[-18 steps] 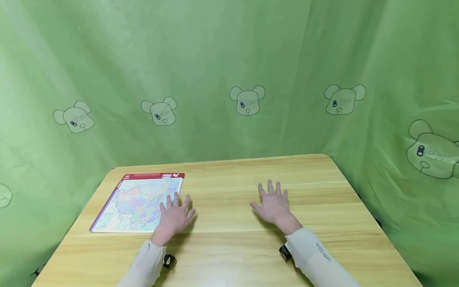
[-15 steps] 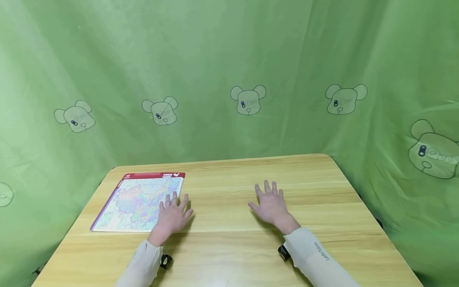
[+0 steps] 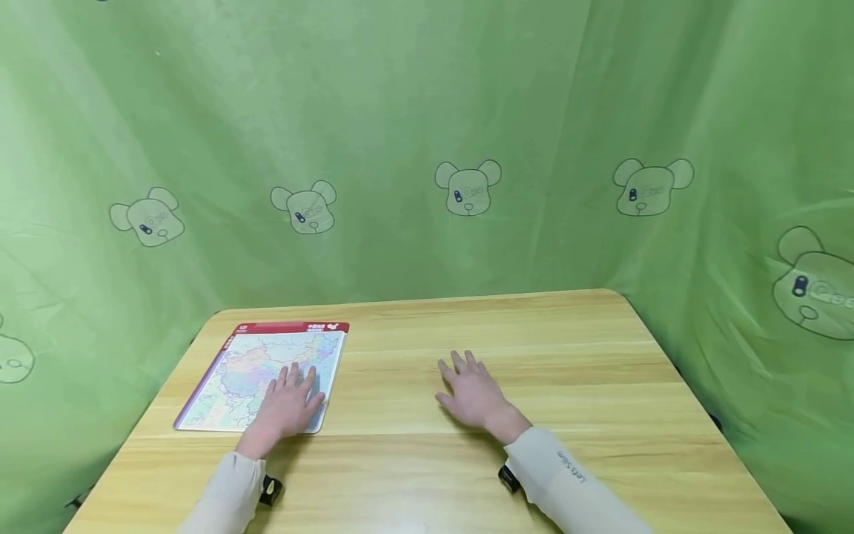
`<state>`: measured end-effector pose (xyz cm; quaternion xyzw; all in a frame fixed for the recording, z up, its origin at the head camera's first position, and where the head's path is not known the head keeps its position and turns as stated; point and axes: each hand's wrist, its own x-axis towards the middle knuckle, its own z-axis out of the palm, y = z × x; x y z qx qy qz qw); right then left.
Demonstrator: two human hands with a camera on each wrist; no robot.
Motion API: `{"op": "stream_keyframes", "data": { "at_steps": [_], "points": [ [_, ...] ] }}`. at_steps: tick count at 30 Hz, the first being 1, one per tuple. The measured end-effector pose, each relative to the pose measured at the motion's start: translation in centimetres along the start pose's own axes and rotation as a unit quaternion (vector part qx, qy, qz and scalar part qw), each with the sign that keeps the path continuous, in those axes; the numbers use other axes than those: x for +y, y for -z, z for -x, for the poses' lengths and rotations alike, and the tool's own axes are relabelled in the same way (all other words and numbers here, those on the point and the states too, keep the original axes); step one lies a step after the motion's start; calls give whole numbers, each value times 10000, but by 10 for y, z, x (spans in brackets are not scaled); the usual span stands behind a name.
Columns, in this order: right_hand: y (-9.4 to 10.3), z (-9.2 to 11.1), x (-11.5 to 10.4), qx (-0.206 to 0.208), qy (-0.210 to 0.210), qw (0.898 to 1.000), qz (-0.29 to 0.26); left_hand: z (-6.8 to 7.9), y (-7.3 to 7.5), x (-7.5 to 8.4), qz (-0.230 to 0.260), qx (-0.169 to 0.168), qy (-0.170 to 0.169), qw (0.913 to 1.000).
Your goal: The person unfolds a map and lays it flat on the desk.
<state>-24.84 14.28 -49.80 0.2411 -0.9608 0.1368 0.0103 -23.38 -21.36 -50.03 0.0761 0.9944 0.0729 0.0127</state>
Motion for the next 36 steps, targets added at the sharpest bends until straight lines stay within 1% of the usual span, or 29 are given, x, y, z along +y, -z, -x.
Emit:
{"op": "stream_keyframes", "data": {
  "at_steps": [5, 9, 12, 16, 20, 24, 26, 33, 36],
  "points": [
    [-4, -3, -13, -142, 180, 9997, 54, 2, 4, -21, 113, -27, 62, 9999],
    [-7, -7, -23, -265, 275, 9993, 48, 4, 6, -36, 125, -149, 197, 9996],
    [-9, -11, -31, -355, 425, 9984, 70, 6, 6, -47, 143, -254, 330, 9990],
    [-11, -16, -42, -409, 686, 9968, 71, 7, 6, -61, 205, -250, 414, 9986],
    [-13, -20, -55, -472, 943, 9944, 65, 9, 6, -75, 241, -280, 413, 9985],
    [-16, -23, -68, -652, 1131, 9914, 68, 12, 6, -88, 281, -393, 395, 9981],
    [-18, -25, -74, -712, 1206, 9901, 99, 13, 7, -94, 318, -399, 401, 9979],
    [-25, -33, -96, -925, 1415, 9849, 369, 18, 9, -115, 461, -498, 597, 9959],
    [-30, -37, -104, -1021, 1494, 9824, 466, 20, 8, -122, 483, -478, 661, 9955]
  ]
}}
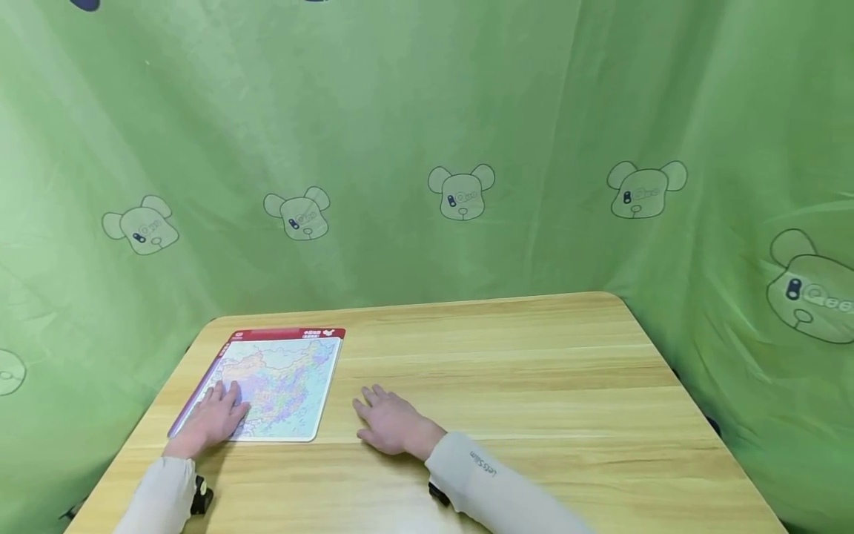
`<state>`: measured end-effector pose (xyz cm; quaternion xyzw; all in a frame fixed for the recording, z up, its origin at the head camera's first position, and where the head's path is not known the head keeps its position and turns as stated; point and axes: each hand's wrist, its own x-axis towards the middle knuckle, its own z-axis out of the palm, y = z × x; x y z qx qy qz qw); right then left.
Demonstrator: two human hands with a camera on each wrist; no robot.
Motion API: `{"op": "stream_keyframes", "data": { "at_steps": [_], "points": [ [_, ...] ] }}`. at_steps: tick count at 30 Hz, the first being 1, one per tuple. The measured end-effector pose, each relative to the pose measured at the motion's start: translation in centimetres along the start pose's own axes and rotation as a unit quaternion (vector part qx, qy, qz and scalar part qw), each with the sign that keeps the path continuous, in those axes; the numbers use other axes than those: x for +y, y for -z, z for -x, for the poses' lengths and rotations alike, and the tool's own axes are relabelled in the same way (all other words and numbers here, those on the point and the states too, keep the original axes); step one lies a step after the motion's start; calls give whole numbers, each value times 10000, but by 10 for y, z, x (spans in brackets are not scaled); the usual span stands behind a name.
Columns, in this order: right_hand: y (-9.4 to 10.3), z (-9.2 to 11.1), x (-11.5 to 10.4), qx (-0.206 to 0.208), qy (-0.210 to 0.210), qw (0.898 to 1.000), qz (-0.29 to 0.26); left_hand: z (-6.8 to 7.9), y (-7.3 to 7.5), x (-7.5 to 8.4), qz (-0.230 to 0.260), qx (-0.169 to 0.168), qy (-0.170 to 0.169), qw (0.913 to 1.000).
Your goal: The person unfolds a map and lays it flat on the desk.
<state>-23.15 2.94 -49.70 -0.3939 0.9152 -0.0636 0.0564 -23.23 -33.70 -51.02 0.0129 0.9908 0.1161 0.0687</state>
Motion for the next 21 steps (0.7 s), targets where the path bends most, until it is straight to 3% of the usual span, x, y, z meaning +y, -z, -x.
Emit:
{"op": "stream_keyframes", "data": {
  "at_steps": [11, 21],
  "points": [
    [-8, -30, -27, -205, 343, 9990, 223, 6, 1, -23, 19, 190, 100, 9998],
    [-5, -47, -39, -475, 448, 9971, 396, 10, 8, -33, 140, -98, 297, 9994]
  ]
}}
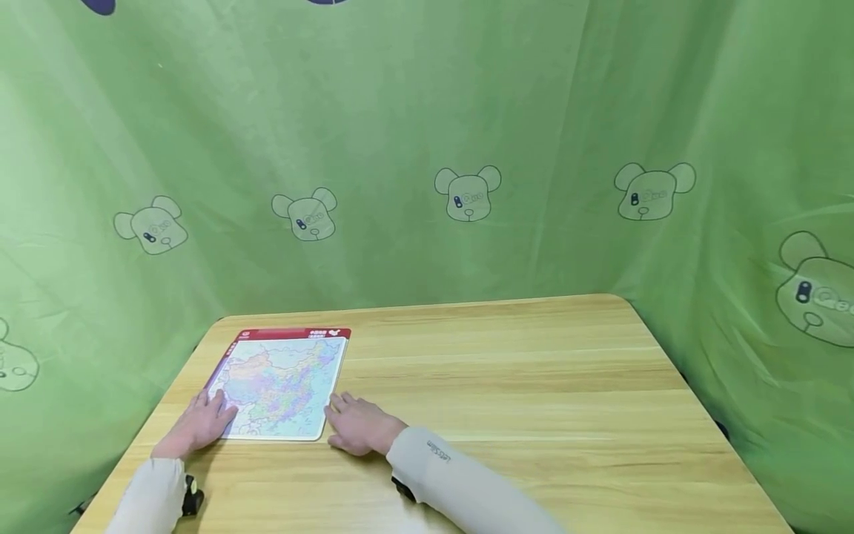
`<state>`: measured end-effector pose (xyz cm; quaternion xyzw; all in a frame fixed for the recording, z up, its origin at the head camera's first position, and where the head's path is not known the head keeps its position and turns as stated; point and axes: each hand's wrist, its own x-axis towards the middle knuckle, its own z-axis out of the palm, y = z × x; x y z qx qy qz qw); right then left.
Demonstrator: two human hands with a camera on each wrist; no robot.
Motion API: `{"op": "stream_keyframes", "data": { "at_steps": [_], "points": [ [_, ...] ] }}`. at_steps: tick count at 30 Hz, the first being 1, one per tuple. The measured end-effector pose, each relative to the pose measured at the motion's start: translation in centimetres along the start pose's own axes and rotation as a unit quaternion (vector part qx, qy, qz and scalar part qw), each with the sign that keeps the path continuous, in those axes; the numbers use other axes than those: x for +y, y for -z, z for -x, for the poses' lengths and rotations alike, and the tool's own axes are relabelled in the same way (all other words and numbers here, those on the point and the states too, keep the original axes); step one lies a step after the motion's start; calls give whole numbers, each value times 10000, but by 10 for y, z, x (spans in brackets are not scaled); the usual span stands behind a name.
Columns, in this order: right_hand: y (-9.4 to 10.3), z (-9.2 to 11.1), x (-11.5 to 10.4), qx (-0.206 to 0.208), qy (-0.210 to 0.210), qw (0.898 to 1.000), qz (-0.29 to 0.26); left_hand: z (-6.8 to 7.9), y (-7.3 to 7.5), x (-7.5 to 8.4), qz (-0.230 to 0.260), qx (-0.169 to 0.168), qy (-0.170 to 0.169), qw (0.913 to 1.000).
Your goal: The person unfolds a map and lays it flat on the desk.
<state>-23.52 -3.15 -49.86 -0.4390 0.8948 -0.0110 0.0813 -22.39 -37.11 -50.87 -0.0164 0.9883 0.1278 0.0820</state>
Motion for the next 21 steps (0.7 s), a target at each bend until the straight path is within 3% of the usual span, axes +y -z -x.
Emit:
{"op": "stream_keyframes", "data": {
  "at_steps": [11, 21],
  "points": [
    [1, -9, -4, -86, -48, 9994, 325, -5, 1, -7, -1, -114, 90, 9999],
    [-4, -14, -4, -5, -185, 9994, 302, -3, -2, 6, -382, -77, -72, 9992]
  ]
}}
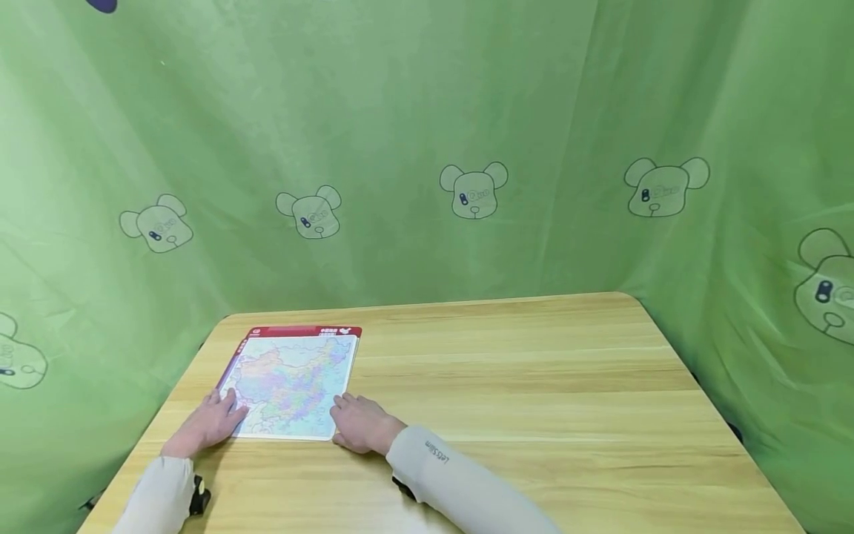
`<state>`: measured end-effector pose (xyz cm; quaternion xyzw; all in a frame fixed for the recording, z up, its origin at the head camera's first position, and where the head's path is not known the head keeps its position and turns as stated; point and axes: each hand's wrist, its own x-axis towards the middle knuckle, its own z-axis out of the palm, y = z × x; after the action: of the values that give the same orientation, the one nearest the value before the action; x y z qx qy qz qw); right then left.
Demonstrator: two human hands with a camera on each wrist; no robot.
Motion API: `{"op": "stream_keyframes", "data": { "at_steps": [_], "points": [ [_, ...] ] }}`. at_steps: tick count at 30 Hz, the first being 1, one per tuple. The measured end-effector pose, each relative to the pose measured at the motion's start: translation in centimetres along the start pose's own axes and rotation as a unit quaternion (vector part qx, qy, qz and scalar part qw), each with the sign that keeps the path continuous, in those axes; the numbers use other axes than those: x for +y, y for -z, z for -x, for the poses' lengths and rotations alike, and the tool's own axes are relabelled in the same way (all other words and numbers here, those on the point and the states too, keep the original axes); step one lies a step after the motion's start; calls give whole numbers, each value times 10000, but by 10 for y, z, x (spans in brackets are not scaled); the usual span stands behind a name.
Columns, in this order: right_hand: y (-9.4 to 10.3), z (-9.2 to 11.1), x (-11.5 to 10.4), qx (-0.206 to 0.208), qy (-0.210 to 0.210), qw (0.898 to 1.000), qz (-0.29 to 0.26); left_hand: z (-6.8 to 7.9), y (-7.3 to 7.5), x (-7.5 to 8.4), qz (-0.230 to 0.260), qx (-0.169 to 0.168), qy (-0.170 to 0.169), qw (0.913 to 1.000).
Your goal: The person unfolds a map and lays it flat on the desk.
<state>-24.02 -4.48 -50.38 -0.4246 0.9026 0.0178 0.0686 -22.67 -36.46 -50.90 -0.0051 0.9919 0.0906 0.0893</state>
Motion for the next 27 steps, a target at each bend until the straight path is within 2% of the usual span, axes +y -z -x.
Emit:
{"op": "stream_keyframes", "data": {
  "at_steps": [9, 19, 27],
  "points": [
    [0, 1, 6, -54, -98, 9998, -148, -2, -4, 6, -128, 44, -47, 9999],
    [2, 7, 11, -48, -75, 10000, 38, -5, -5, 13, -190, 71, -102, 9997],
    [3, 11, 15, -207, -79, 9996, 148, -6, -3, 21, -319, 67, -208, 9993]
  ]
}}
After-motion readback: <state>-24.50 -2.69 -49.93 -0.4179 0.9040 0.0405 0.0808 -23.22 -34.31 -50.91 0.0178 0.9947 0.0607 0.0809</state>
